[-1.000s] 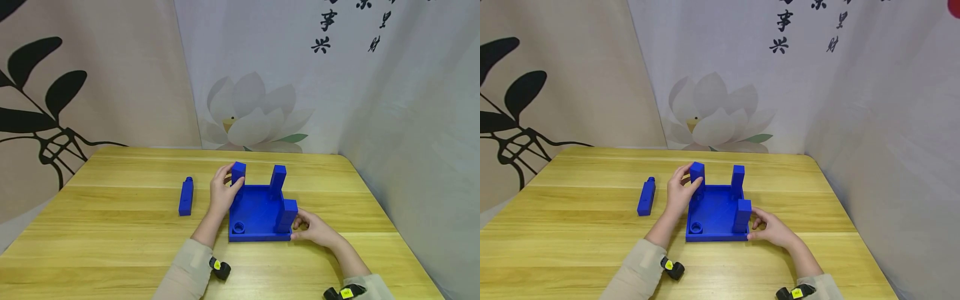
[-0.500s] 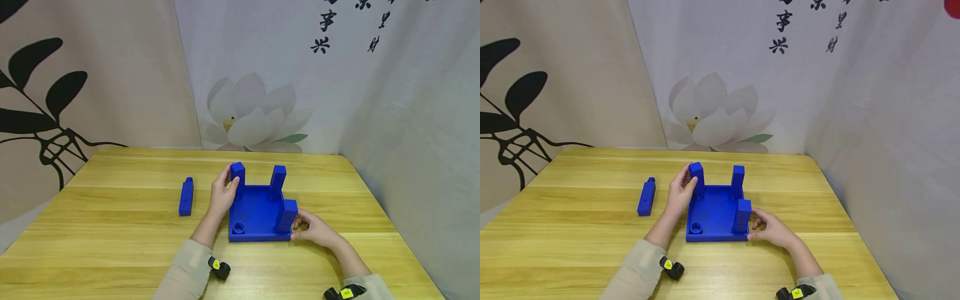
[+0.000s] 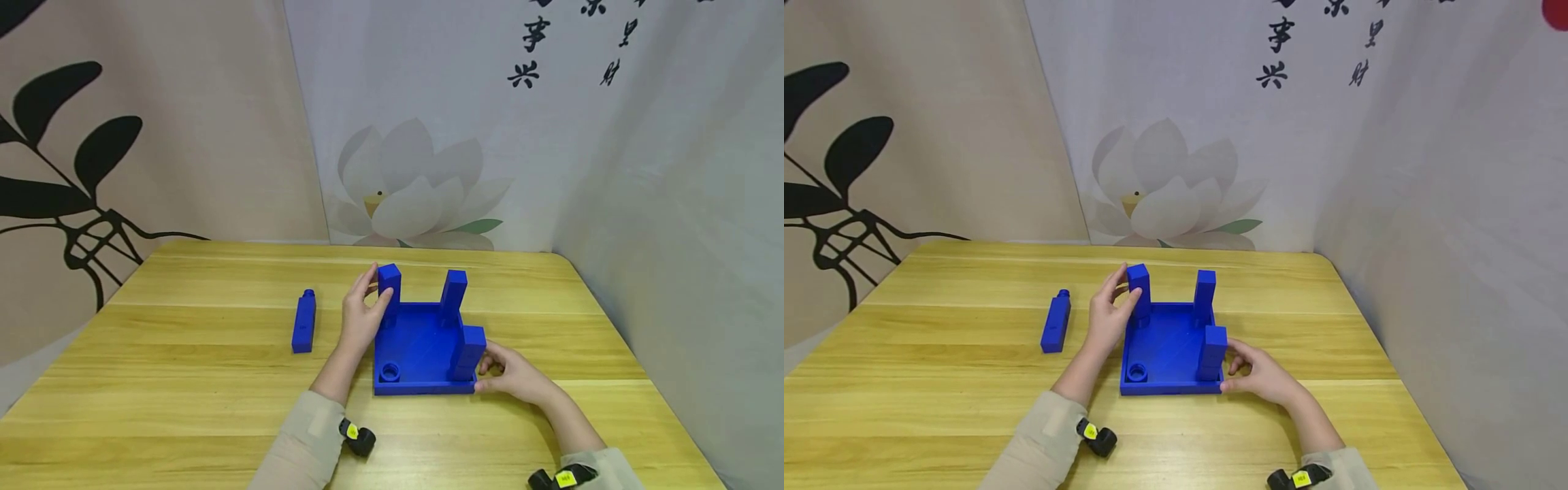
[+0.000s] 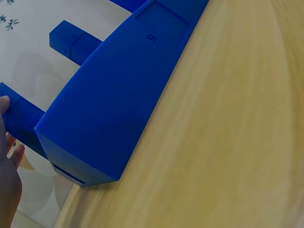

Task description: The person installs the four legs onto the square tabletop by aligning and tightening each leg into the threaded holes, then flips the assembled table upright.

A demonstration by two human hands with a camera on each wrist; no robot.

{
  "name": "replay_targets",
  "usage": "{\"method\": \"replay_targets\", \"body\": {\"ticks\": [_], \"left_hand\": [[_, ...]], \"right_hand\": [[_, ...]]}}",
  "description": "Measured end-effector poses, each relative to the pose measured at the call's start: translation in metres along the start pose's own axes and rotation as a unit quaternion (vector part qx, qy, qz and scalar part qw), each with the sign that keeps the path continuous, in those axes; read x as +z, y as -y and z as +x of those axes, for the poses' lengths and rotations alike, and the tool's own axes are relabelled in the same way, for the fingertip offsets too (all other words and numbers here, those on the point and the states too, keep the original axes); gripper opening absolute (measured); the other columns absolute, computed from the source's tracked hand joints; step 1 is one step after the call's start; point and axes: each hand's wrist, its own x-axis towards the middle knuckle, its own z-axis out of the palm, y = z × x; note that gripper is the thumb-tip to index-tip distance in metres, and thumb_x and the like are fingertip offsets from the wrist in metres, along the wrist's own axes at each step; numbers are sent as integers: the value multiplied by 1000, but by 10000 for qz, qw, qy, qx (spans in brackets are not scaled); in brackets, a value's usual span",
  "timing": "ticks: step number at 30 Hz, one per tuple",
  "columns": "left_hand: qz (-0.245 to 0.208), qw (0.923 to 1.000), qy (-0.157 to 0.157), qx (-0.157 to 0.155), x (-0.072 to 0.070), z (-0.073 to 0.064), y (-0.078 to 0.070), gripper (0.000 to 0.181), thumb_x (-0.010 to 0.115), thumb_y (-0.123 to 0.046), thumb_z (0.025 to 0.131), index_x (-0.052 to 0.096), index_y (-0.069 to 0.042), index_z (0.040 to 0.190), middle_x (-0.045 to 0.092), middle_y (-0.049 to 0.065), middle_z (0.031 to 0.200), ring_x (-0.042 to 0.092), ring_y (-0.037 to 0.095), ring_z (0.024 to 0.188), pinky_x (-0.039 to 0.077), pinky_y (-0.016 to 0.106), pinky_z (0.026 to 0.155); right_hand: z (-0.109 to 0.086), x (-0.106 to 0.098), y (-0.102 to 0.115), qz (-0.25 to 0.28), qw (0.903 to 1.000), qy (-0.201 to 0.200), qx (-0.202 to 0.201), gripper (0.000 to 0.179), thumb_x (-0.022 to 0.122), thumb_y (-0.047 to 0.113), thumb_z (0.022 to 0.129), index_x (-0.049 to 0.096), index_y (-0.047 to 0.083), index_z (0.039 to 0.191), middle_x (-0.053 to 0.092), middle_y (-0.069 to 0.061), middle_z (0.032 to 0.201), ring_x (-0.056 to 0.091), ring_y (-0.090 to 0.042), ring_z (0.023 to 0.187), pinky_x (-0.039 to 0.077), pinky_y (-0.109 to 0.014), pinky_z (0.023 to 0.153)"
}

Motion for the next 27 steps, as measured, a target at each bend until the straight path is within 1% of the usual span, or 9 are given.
{"method": "replay_targets", "body": {"ticks": [2,6,9,14,20,23,27], "left_hand": [[13,9999,-163,15,-1,0,-10,50,68,3,86,49,11,132,57,27,114,55,38,107,48,52,90],[-126,9991,-409,-39,-4,0,-29,48,72,6,81,54,13,124,58,27,109,56,41,102,50,54,85],[-179,9986,-496,-71,-3,0,-31,46,74,6,79,56,13,121,59,26,107,57,42,99,50,54,83],[-147,9984,-550,-54,-3,-1,-32,40,74,5,80,59,12,117,60,25,103,59,39,96,51,53,82],[-201,9988,-451,49,-4,0,-30,36,71,6,82,60,12,116,60,25,103,59,38,96,51,55,83],[-326,9989,-317,102,-5,0,-27,36,68,9,83,59,14,118,60,26,105,59,38,99,51,54,84],[-475,9988,-79,45,-6,1,-25,37,64,11,85,57,14,121,58,27,110,57,37,103,50,50,88]], "right_hand": [[0,0,0,-2,10000,-14,-15,58,80,18,79,51,10,128,56,-11,89,53,-23,82,43,-26,69],[0,0,1,1,10000,-42,-47,58,81,18,78,52,10,128,56,-10,89,53,-22,82,43,-26,69],[0,1,1,8,10000,-44,-78,56,81,17,78,52,9,125,56,-10,89,53,-22,82,43,-26,68],[0,1,2,10,9999,-50,-114,55,80,17,78,53,10,125,57,-11,89,53,-23,83,44,-26,69],[1,1,3,54,9997,-21,-221,58,80,16,79,51,7,128,57,-12,89,53,-25,83,43,-26,69],[0,1,3,54,9998,-37,-163,59,80,16,79,51,8,130,57,-12,89,53,-25,83,43,-25,70],[-1,1,3,103,9998,-25,-154,60,80,16,79,50,7,130,57,-12,89,53,-26,84,43,-25,70]]}}
